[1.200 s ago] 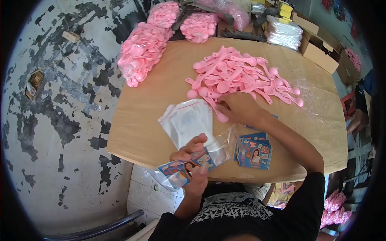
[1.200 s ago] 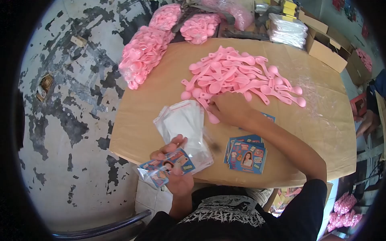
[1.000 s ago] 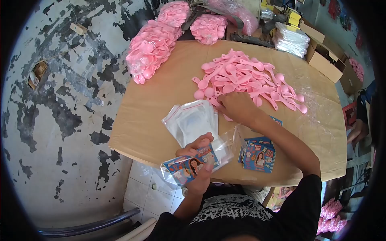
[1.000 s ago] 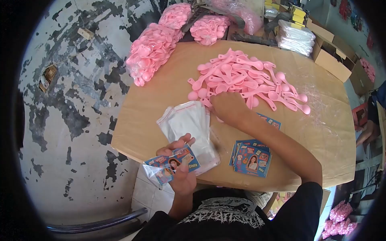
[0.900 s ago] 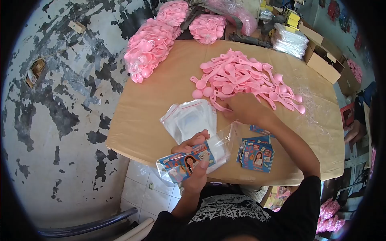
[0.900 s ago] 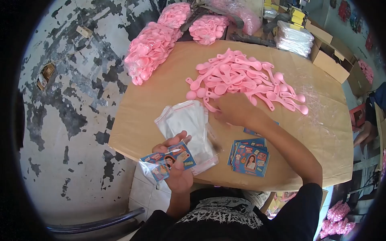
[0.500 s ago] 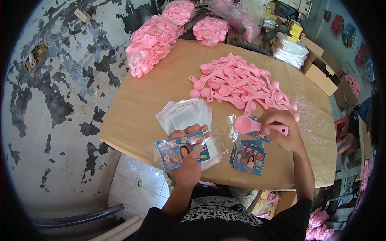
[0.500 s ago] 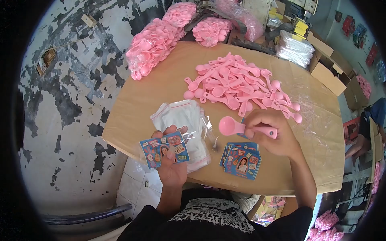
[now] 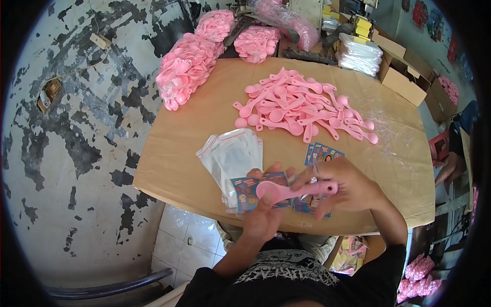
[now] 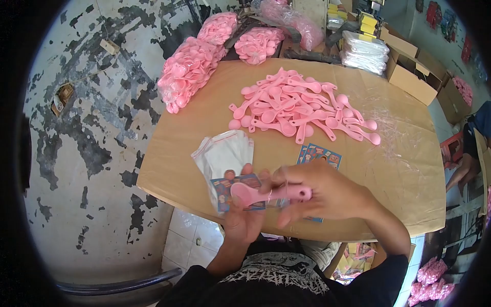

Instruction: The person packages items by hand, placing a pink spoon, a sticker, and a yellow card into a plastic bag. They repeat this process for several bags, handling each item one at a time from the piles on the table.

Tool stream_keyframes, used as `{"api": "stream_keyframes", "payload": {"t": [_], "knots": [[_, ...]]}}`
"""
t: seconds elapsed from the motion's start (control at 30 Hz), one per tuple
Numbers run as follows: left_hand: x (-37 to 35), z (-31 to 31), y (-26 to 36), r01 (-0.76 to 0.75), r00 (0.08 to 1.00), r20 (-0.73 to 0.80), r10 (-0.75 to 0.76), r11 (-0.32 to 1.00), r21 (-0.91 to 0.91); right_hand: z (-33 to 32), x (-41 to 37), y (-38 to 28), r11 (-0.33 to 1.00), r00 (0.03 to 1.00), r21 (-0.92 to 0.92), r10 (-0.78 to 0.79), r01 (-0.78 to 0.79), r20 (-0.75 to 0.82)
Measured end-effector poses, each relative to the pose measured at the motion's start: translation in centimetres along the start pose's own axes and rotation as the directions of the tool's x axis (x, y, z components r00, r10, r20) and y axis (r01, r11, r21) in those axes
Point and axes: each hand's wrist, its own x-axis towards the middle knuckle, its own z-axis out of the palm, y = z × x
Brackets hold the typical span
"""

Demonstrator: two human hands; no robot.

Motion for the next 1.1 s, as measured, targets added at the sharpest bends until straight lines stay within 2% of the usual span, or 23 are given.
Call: {"api": "stream_keyframes", "payload": {"t": [0.03,0.07,0.17,0.2,0.23,0.3,0.37,0.43,0.47,0.5,0.53,0.57,0.63,0.67,0.7,0.73,0.8,0.83,0.87,0.9,0.97,1.07,1.1], "knots": [[-0.1,0.3,-0.3,0.054,0.998,-0.032,-0.055,0.998,-0.029,0.3,0.2,-0.2,0.999,0.999,-0.037,-0.037,0.038,0.032],[-0.2,0.6,-0.6,0.106,0.992,-0.063,-0.11,0.993,-0.059,0.3,0.1,-1.0,0.996,0.997,-0.05,0.08,-0.079,0.019],[0.1,0.7,-0.7,0.175,0.982,-0.046,-0.181,0.978,-0.112,-3.5,-0.3,-4.4,0.99,0.985,-0.135,-0.052,0.029,-0.167],[0.3,0.7,-0.6,0.185,0.982,-0.023,-0.19,0.975,-0.122,-4.7,-1.0,-6.1,0.987,0.93,-0.153,-0.102,0.05,-0.353],[0.6,0.7,-0.3,0.155,0.987,-0.039,-0.154,0.988,0.016,-5.2,-1.5,-6.5,0.975,0.841,-0.216,-0.157,0.05,-0.518],[1.0,0.7,0.6,0.094,0.995,-0.059,-0.081,0.956,0.279,-5.9,-2.2,-6.6,0.932,0.582,-0.36,-0.272,-0.039,-0.766],[1.4,1.1,0.6,-0.062,0.996,-0.026,0.09,0.842,0.537,-5.8,-1.0,-5.0,0.839,0.692,-0.543,-0.375,-0.029,-0.617],[1.8,1.0,0.4,-0.215,0.974,0.117,0.195,0.619,0.755,-4.7,0.5,-3.4,0.807,0.897,-0.59,-0.283,0.032,-0.339],[1.9,1.4,0.2,-0.299,0.951,0.217,0.222,0.463,0.834,-4.4,0.6,-3.1,0.819,0.913,-0.574,-0.219,-0.02,-0.345],[1.9,1.9,0.4,-0.312,0.95,0.289,0.118,0.339,0.887,-4.2,0.9,-3.0,0.828,0.924,-0.557,-0.159,-0.067,-0.347],[1.8,2.5,0.6,-0.338,0.939,0.342,0.015,0.208,0.918,-4.3,1.3,-3.2,0.838,0.87,-0.542,-0.217,-0.066,-0.442],[1.7,3.1,0.8,-0.367,0.924,0.373,-0.086,0.075,0.927,-4.2,1.5,-3.3,0.84,0.913,-0.539,-0.173,-0.059,-0.368],[1.2,4.7,-0.1,-0.019,0.923,0.114,-0.367,0.253,0.967,-3.2,1.0,-3.4,0.85,0.974,-0.523,-0.069,-0.055,-0.214],[0.9,4.5,-0.8,0.037,0.903,0.085,-0.422,0.273,0.961,-2.5,0.9,-2.8,0.91,0.988,-0.414,-0.087,0.028,-0.124],[0.6,4.3,-1.6,0.095,0.879,0.056,-0.474,0.287,0.953,-2.3,1.0,-2.7,0.919,0.99,-0.394,-0.06,0.004,-0.13],[0.5,3.0,-2.3,0.015,0.891,0.112,-0.439,0.275,0.961,-2.2,1.0,-2.7,0.926,0.99,-0.376,-0.034,-0.022,-0.14],[0.5,2.7,-3.8,-0.046,0.955,0.156,-0.253,0.391,0.919,-2.6,0.6,-2.6,0.923,0.98,-0.368,0.041,-0.112,-0.195],[0.8,4.7,-4.4,-0.046,0.99,0.11,-0.094,0.514,0.857,-3.0,0.4,-2.5,0.911,0.969,-0.375,0.089,-0.174,-0.232],[0.8,5.1,-4.4,-0.012,0.994,0.065,-0.084,0.515,0.857,-3.2,0.1,-2.5,0.895,0.955,-0.379,0.138,-0.234,-0.263],[0.8,5.5,-4.4,0.022,0.997,0.02,-0.075,0.518,0.855,-3.0,-0.2,-2.4,0.921,0.962,-0.326,0.14,-0.213,-0.234],[1.2,4.2,-2.7,0.135,0.943,-0.05,-0.329,0.243,0.961,-2.3,-0.1,-2.0,0.963,0.978,-0.217,0.123,-0.159,-0.171],[1.0,3.0,-2.4,0.312,0.91,-0.111,-0.399,0.485,0.817,-2.9,0.4,-2.7,0.992,0.943,-0.12,-0.001,-0.041,-0.334],[1.0,3.1,-2.3,0.36,0.895,-0.12,-0.431,0.535,0.764,-3.2,0.6,-2.3,0.977,0.911,-0.214,-0.083,-0.006,-0.403]]}}
